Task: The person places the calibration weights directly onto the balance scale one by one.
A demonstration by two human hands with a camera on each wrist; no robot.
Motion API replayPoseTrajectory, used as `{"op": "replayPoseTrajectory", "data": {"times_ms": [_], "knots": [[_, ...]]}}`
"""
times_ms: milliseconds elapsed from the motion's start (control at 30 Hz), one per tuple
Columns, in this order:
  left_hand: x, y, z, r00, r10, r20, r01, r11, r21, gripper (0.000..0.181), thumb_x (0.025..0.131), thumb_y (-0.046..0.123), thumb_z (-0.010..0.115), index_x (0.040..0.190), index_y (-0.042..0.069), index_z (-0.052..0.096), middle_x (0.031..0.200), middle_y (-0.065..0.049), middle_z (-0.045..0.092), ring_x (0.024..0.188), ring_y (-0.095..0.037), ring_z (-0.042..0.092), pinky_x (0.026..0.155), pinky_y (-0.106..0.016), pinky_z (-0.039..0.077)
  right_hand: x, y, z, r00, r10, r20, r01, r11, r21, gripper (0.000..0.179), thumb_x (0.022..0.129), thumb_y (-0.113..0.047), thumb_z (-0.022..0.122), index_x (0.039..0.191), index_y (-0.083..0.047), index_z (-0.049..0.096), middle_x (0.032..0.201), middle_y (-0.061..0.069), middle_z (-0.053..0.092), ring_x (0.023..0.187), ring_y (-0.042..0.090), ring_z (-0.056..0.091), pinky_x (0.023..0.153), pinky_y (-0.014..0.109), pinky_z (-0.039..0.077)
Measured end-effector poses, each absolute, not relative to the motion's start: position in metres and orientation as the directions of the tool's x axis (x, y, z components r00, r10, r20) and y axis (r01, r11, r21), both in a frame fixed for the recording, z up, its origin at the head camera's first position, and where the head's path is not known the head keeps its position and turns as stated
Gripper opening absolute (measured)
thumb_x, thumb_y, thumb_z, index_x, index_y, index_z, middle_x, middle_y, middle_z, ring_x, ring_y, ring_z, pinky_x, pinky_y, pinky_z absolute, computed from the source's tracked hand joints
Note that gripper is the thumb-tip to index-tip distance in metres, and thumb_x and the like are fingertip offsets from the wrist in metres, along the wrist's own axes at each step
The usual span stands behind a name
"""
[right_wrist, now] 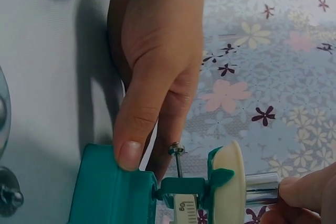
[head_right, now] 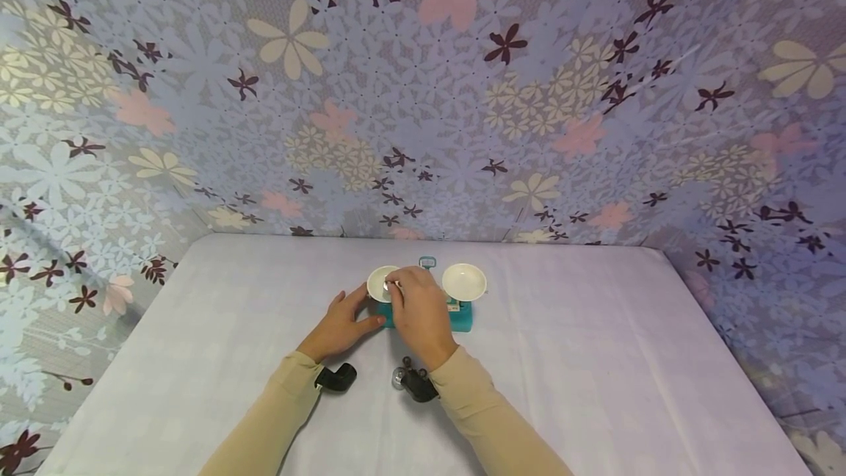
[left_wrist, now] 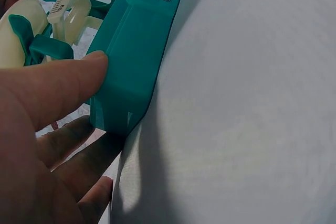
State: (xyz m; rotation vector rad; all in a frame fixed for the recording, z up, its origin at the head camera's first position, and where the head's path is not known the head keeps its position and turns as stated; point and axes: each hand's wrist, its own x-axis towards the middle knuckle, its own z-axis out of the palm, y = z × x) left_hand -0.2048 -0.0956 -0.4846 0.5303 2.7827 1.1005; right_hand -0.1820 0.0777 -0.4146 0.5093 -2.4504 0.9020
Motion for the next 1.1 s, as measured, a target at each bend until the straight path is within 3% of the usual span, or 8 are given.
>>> {"op": "replayPoseTrajectory", "data": {"times_ms": [267,567,1100], "knots": [[-0.205,-0.095,-0.485,-0.934,0.355,0.032,0.279,0.673,0.685,0.071,0.09,0.044,0.056,0.143,0.003,0.033,0.146,-0.013,0.034,0.137,-0.025,0.026,0.114,-0.045,0.004,-0.183,0.071,-0.417,-0.815,-0.179,0.551,-0.487,0.726,-0.485,0.008,0.087,-0.011,0.065,0.094,-0.008,0.067,0.097,0.003,0.063,0.087,0.013,0.06,0.069,0.021,0.053],[-0.206,-0.096,-0.486,-0.932,0.359,0.045,0.288,0.662,0.692,0.065,0.09,0.042,0.056,0.142,0.008,0.036,0.145,-0.009,0.037,0.137,-0.025,0.025,0.114,-0.047,0.004,-0.189,0.066,-0.421,-0.775,-0.218,0.593,-0.532,0.731,-0.426,0.009,0.088,-0.009,0.063,0.095,-0.006,0.067,0.096,0.006,0.063,0.09,0.018,0.059,0.074,0.028,0.053],[-0.206,-0.094,-0.484,-0.936,0.351,0.034,0.275,0.664,0.695,0.066,0.09,0.039,0.058,0.142,0.006,0.035,0.145,-0.012,0.036,0.137,-0.026,0.026,0.114,-0.046,0.004,-0.198,0.065,-0.425,-0.77,-0.224,0.597,-0.522,0.759,-0.389,0.01,0.089,-0.009,0.061,0.096,-0.004,0.067,0.096,0.007,0.063,0.091,0.02,0.06,0.079,0.032,0.053]]}}
